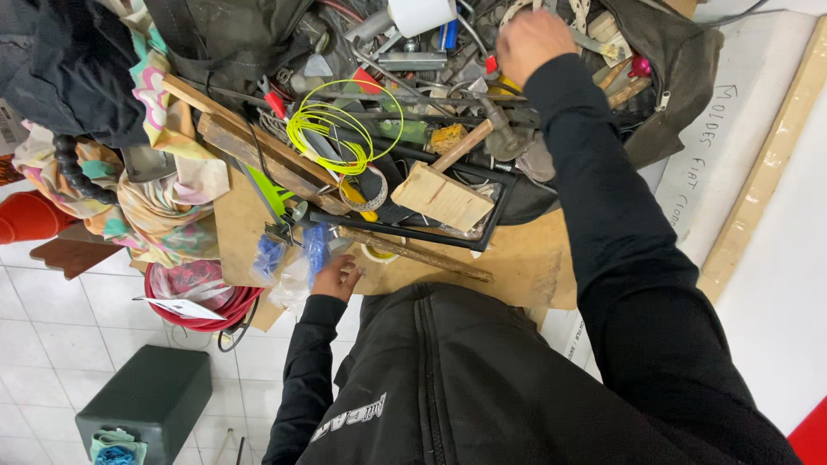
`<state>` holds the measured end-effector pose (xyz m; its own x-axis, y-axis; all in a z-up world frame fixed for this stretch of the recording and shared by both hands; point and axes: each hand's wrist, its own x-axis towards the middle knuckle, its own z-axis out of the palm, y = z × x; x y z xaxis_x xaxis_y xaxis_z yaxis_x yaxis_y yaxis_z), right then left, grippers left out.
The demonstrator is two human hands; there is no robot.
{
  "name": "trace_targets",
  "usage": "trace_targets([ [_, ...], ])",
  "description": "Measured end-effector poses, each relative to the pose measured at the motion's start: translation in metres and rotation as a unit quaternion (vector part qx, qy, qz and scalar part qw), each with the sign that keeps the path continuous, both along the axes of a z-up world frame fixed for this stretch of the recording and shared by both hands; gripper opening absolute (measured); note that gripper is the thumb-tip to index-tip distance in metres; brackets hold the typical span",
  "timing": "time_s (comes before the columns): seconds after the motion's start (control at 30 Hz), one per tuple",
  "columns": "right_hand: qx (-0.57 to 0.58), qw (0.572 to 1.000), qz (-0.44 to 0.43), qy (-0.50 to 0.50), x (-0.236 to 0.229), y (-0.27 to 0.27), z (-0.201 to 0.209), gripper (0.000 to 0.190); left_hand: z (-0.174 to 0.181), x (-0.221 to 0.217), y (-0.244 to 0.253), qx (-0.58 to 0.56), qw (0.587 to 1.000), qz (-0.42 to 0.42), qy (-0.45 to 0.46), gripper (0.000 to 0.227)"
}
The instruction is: The person organizes various tools and hardware items from a cluttered workbench into a cardboard box. They place a hammer, screwdrivers, and a red plastic object into the box, then apply white tape to the inside of the box to create dividers.
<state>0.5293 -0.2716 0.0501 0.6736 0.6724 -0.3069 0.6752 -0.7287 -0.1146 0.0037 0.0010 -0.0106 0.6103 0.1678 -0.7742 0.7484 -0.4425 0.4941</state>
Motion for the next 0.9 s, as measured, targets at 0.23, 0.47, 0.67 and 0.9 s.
trace_targets([
  [0.23,0.044,0.986,-0.008,-0.159,-0.010,0.061,-0.047,0.031,0.002,0.006,-0.003,0.007,0.999,-0.024,-0.029,0.044],
  [0.47,0.000,0.995,-0.024,-0.102,-0.020,0.073,-0.024,0.029,0.010,-0.003,0.005,0.010,1.000,-0.001,-0.017,0.042],
  [0.67,0.113,0.968,-0.122,0.188,-0.027,0.059,0.037,0.028,0.023,0.029,0.002,0.009,0.993,-0.014,-0.117,0.036],
  [0.9,0.232,0.967,-0.105,0.027,-0.037,-0.032,-0.004,0.015,0.096,0.104,0.004,0.033,0.969,-0.032,-0.244,0.023],
])
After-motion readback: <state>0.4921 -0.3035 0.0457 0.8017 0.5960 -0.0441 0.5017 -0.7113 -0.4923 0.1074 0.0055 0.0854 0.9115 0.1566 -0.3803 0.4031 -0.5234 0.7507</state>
